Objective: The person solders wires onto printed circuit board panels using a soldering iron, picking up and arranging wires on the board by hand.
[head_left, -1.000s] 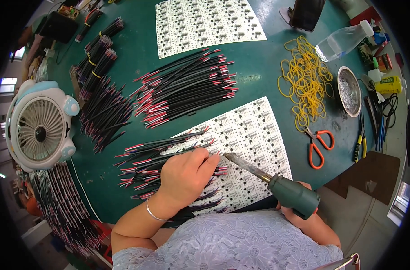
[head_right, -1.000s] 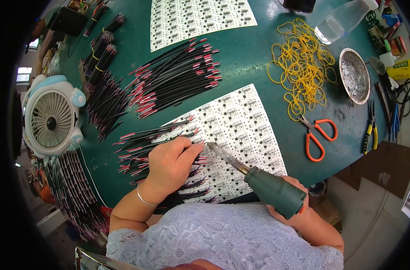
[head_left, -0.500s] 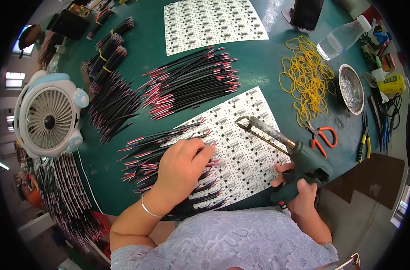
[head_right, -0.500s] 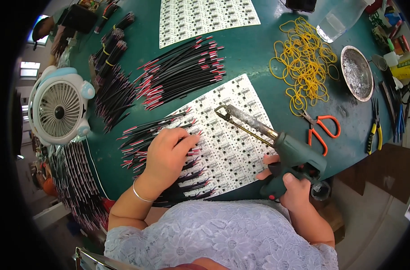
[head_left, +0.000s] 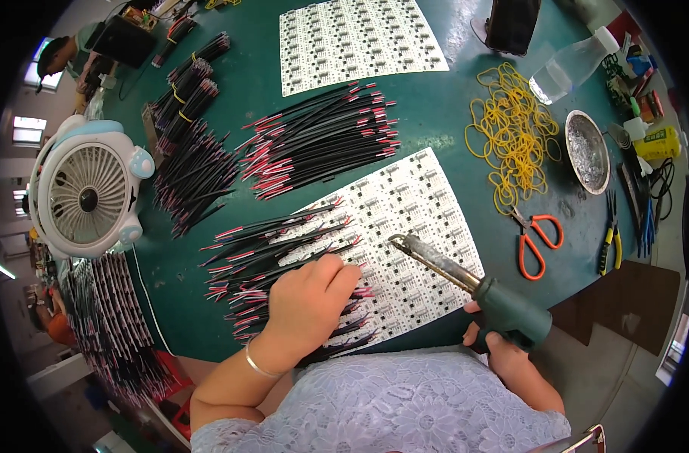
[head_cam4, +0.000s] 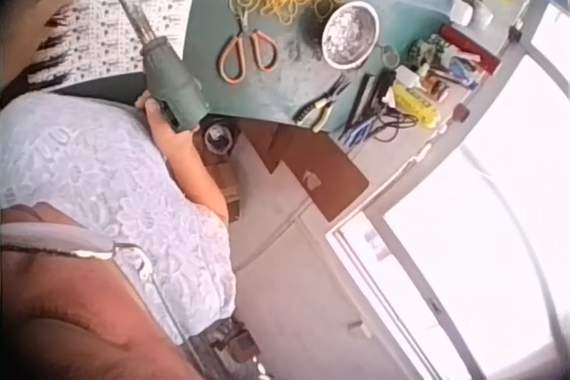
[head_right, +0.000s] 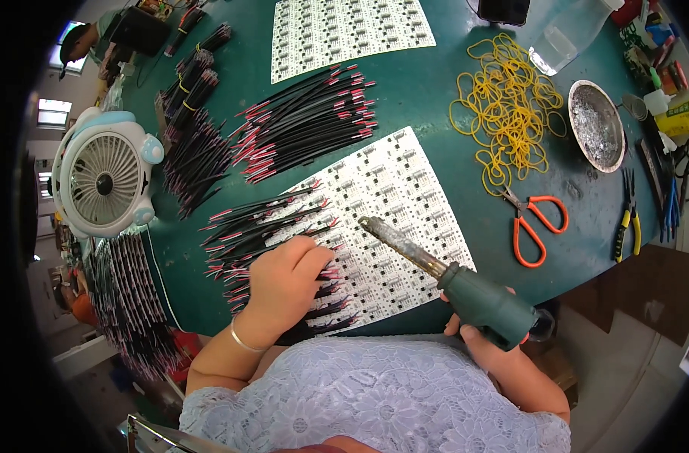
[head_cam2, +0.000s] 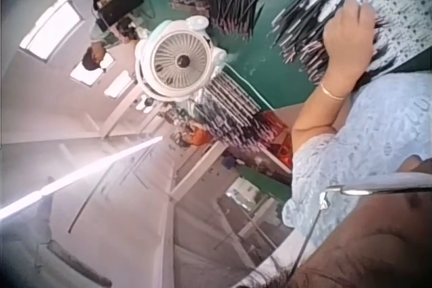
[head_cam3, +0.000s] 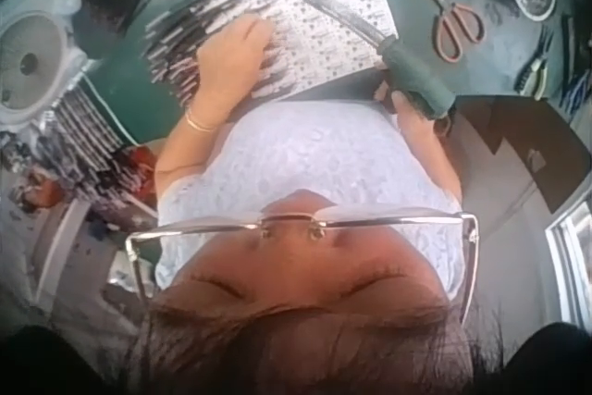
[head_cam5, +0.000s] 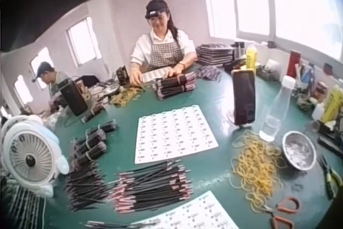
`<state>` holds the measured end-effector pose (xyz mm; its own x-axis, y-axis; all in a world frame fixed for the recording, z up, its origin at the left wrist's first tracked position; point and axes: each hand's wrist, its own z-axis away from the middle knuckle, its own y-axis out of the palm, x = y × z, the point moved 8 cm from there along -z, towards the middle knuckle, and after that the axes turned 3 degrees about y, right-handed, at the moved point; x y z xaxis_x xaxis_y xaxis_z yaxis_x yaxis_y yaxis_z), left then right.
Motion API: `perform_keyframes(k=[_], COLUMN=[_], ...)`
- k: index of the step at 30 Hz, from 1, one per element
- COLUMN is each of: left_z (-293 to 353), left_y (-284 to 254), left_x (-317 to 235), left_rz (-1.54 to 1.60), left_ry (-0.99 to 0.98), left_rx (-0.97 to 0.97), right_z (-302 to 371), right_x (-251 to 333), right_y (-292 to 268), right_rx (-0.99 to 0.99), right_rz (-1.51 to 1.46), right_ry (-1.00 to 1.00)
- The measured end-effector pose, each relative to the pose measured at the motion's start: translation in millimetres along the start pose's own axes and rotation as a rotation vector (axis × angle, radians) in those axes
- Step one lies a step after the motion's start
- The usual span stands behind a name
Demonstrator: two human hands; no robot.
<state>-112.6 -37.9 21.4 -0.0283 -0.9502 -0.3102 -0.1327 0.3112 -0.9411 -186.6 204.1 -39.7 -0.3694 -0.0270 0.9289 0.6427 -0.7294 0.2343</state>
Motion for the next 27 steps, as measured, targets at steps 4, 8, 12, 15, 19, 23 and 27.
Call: perform_keyframes(k=[4,8,12,15,19,23,27], left_z=[10.2,3.0,2.2,1.3,2.0,-0.7,-2.2], left_y=[-43.9,-12.6,2.9,9.5,15.4,12.0,11.4], left_x=[-2.4,-9.9,-0.1,1.4,3.4,2.1,1.9], left_rz=[0.024,0.113,0.057,0.042,0.072,0.100,0.089], left_ry=[-0.095,-0.029,-0.074,-0.064,-0.018,0.010,0.011], left_rx=[-0.058,-0.108,-0.138,-0.132,-0.132,-0.171,-0.156], right_z=[-0.8,-18.8,-15.6,-12.9,-7.2,-8.2,-7.6], right_x=[3.5,10.5,12.0,14.9,12.8,30.4,39.5], right_y=[2.2,15.6,14.4,11.0,7.0,20.4,32.9], right_rx=[0.022,0.024,0.051,0.028,-0.004,0.141,0.193], right_rz=[0.071,-0.037,-0.055,0.027,0.131,0.545,0.776], right_ry=[0.016,0.101,0.083,0.033,0.023,-0.140,-0.311])
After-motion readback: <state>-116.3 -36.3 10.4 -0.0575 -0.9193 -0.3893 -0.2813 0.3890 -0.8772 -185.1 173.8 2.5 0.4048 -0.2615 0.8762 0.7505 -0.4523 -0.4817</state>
